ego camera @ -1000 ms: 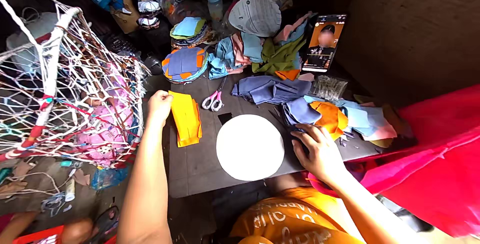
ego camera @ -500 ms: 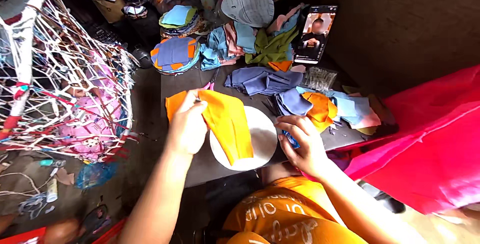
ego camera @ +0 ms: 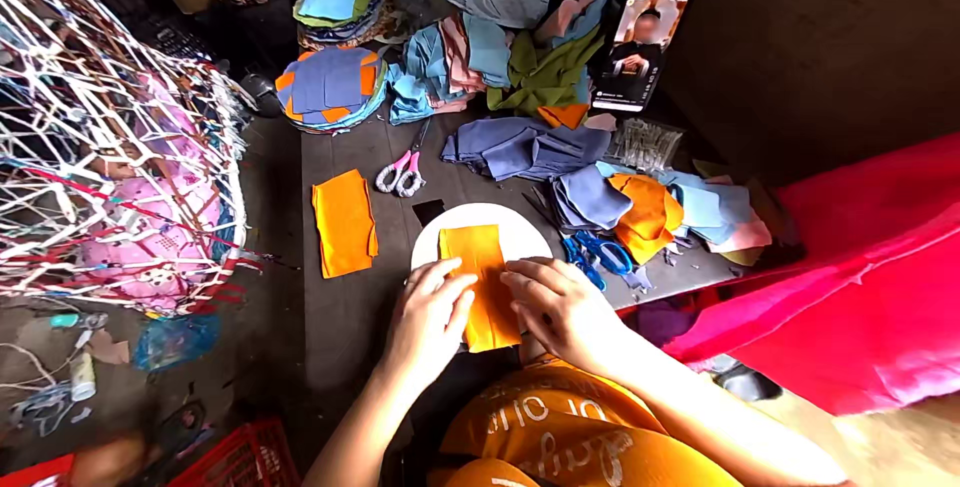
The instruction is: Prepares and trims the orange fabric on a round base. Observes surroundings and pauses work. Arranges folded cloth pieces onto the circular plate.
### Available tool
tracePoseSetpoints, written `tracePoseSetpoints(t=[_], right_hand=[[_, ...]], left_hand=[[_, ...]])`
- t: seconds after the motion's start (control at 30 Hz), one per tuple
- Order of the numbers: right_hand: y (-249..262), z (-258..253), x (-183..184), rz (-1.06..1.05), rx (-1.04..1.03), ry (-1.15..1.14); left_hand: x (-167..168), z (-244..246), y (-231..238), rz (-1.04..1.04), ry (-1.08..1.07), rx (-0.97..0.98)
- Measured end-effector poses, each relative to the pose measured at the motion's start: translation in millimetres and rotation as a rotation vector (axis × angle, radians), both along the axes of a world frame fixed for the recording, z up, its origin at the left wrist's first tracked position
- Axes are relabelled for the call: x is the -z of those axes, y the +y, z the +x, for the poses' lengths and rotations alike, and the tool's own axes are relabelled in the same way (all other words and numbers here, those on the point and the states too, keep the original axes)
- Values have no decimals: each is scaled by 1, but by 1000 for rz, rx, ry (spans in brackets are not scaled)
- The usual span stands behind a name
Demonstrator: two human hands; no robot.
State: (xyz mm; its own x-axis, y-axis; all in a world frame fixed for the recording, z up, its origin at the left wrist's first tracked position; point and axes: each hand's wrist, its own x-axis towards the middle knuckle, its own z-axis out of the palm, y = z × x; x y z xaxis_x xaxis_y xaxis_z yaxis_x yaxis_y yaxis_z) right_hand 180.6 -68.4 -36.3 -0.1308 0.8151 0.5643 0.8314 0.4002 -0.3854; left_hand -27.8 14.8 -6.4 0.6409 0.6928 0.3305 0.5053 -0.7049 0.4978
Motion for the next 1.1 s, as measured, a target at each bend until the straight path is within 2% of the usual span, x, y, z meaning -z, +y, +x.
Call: tracePoseSetpoints(t=[0.13,0.3,0.8,1.1], right_hand=[[12,-12,1,-136,-14,-128],[19,-12,1,-176,-5,-168],[38,-10,0,-224,12,-215],[43,-21,-4,-300,-8,-222]], left_hand=[[16,-5,-14,124,58,-82],[20,-14,-15,114,23,-223],[28,-18,-13,76,-19,-173],[28,-16,-15,81,47,-196]])
